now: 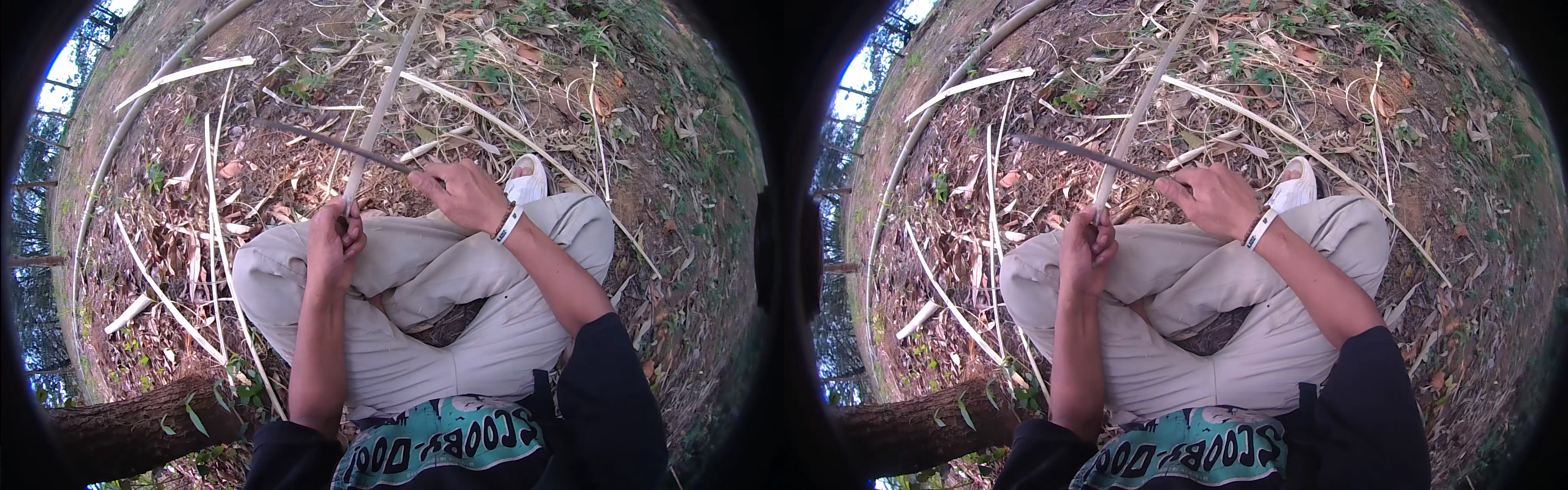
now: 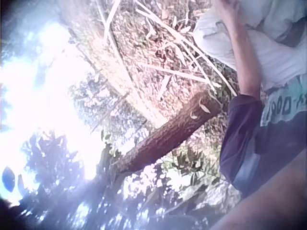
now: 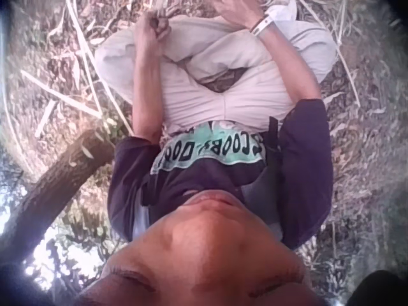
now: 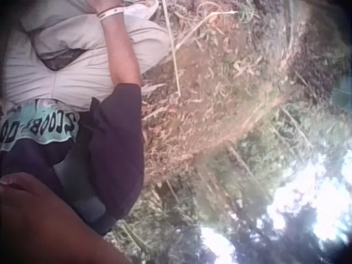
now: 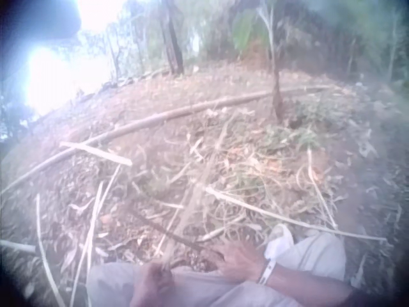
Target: The person sits on the ground and uses a machete to split long bamboo stalks into thin strips. They repeatedly position the bamboo, strike it with the blade, and separate the resulting strips, discarding the offcuts onto the surrounding ground.
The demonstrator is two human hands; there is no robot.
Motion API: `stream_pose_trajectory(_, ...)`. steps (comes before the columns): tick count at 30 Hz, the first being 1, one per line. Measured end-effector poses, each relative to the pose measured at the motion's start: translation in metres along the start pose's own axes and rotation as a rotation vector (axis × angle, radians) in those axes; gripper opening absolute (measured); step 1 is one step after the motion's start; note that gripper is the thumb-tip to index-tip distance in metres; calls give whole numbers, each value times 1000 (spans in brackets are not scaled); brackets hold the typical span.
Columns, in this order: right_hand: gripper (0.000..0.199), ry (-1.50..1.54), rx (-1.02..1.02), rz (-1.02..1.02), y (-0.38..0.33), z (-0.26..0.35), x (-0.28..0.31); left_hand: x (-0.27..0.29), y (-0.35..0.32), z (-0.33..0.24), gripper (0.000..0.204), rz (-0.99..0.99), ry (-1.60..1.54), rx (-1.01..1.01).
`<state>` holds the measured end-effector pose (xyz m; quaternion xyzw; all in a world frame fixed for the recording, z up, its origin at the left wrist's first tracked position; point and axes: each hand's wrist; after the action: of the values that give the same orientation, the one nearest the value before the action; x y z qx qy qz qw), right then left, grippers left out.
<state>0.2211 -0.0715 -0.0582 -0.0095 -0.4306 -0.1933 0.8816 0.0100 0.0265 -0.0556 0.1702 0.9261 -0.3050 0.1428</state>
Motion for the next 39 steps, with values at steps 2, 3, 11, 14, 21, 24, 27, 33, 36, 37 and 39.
stream_pose_trajectory(2, 55, -3, 29, 3, -4, 2, -2, 1, 0, 0, 25, -117, -89, -16)
stream_pose_trajectory(3, 56, -4, -32, -1, -2, -1, -3, 0, 1, 1, 25, -105, -82, 19)
stream_pose_trajectory(11, 54, -45, 36, 49, -1, 6, 3, 3, 0, -3, 25, -66, -107, 62)
stream_pose_trajectory(14, 54, -42, -187, -76, 21, -17, 2, -8, -1, 1, 25, -84, 31, -1)
stream_pose_trajectory(21, 57, -51, -195, 125, 17, -5, 11, -6, -11, 13, 24, -123, 398, -192)
stream_pose_trajectory(24, 59, 36, -153, 73, 17, -16, 2, -9, -10, 16, 26, -145, 459, -255)
stream_pose_trajectory(27, 62, -41, -46, 115, 6, 1, 10, 1, -5, 23, 30, -192, 648, -373)
stream_pose_trajectory(33, 62, 79, -40, 115, 9, -11, -1, -2, -10, 26, 29, -254, 776, -534)
stream_pose_trajectory(36, 63, 82, -108, 106, 25, -29, -3, -11, -14, 21, 32, -265, 859, -521)
stream_pose_trajectory(37, 63, 95, -240, 144, 31, -35, -1, -12, -16, 20, 33, -251, 909, -535)
stream_pose_trajectory(39, 63, 101, -188, 146, 26, -30, -3, -14, -16, 18, 34, -273, 948, -606)
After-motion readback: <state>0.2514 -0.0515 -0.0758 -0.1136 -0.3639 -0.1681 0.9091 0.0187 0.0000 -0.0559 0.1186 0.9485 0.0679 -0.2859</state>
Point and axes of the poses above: each hand's wrist, its own y-axis towards the middle knuckle, its own x-axis out of the back of the hand, z = x × y, and after that the axes turned 10 degrees about -z, right-handed
